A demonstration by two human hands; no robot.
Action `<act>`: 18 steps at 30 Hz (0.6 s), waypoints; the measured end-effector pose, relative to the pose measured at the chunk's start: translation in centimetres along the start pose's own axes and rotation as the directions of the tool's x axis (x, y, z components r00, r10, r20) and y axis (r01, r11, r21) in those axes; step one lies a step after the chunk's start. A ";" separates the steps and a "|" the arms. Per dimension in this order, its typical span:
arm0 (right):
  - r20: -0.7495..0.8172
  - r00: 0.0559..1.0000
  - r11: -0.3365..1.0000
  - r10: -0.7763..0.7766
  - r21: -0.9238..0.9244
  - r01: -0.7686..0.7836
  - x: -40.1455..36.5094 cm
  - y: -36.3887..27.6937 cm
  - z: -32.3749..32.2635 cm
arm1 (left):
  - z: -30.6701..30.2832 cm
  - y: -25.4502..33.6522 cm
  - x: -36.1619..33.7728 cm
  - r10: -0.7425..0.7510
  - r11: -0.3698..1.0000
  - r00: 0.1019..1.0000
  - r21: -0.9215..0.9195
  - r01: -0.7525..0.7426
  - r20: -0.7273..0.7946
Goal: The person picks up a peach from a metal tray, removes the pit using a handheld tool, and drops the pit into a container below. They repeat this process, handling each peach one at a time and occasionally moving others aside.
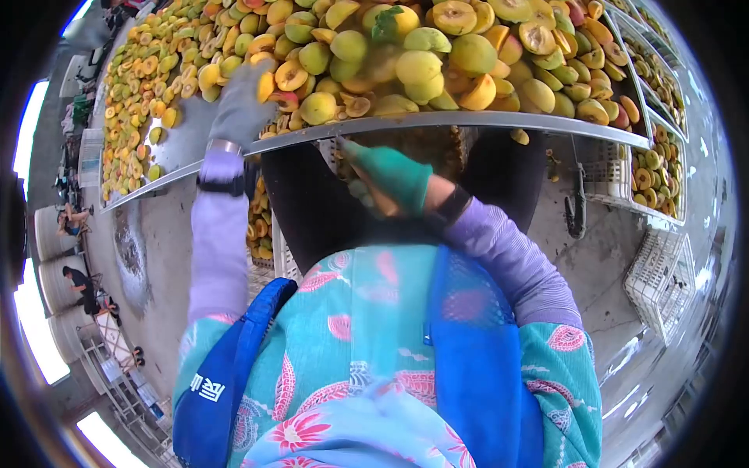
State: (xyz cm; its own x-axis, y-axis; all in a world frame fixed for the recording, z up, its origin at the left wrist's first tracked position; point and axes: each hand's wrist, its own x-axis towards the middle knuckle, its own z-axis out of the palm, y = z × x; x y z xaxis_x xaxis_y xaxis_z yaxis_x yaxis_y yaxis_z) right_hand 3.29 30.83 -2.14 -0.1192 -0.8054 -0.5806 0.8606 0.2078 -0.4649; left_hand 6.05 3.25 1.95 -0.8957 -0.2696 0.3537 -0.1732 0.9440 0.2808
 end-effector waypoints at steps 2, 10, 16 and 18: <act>-0.093 0.986 0.978 -0.141 -0.167 0.125 -1.4 -1.4 0.3 | -0.3 0.4 1.5 -0.202 0.938 0.945 -0.227 0.262 0.257; 0.071 0.630 0.273 -0.773 -0.860 0.432 1.5 -3.8 4.4 | 0.0 5.4 -2.6 -0.042 0.655 0.999 -0.755 0.034 0.008; 0.109 0.581 0.109 -0.807 -0.939 0.327 1.7 -4.3 4.6 | 2.4 7.3 -2.4 0.023 0.713 0.999 -0.700 -0.044 -0.040; 0.101 0.551 0.110 -0.828 -0.935 0.337 2.0 -4.0 4.0 | 2.1 8.3 -2.3 0.111 0.829 0.983 -0.532 -0.171 -0.143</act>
State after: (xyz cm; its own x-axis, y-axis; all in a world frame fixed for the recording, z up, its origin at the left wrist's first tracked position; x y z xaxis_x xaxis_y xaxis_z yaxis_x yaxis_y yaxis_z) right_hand 1.59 26.18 1.23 -0.7285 -0.6721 0.1325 -0.4080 0.2703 -0.8721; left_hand 5.85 12.09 1.56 -0.8414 -0.1877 0.5068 0.2273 0.7278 0.6470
